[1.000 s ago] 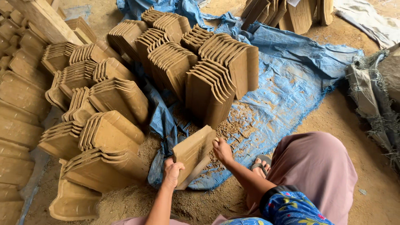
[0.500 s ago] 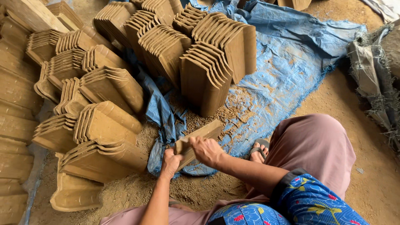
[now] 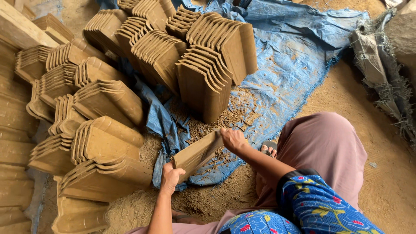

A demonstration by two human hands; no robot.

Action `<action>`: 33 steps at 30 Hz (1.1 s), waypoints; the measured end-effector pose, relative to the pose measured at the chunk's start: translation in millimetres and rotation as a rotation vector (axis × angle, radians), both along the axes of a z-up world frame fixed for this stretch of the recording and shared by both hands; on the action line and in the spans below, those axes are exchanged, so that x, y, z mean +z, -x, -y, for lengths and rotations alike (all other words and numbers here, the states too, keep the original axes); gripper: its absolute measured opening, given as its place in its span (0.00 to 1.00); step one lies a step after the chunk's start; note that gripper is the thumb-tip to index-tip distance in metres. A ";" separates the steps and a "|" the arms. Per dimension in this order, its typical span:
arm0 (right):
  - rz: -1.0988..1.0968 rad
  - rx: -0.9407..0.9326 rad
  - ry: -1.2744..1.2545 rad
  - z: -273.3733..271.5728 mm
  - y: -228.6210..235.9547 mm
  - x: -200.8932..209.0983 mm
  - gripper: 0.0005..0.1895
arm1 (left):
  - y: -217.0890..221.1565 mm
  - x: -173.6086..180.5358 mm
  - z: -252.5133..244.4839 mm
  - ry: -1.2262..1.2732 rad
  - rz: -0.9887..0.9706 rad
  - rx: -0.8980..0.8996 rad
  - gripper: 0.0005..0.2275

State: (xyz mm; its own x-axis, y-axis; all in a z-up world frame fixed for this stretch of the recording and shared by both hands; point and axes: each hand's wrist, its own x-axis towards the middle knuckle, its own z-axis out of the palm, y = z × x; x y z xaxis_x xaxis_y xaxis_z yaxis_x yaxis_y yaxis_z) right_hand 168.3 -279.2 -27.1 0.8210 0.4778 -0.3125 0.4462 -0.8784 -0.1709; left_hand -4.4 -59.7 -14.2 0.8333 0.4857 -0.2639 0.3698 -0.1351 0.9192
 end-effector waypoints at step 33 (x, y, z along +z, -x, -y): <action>0.092 0.247 -0.269 -27.8 67.0 62.2 0.10 | 2.4 12.8 -0.6 0.031 -0.124 -0.108 0.17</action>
State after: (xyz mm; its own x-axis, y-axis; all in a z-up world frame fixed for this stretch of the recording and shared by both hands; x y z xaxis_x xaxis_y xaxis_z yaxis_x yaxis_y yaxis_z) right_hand 101.3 -251.4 35.1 0.6893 0.7202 -0.0789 0.6636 -0.6713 -0.3302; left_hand -6.8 -59.0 -1.4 0.8405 0.3851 -0.3812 0.4653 -0.1526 0.8719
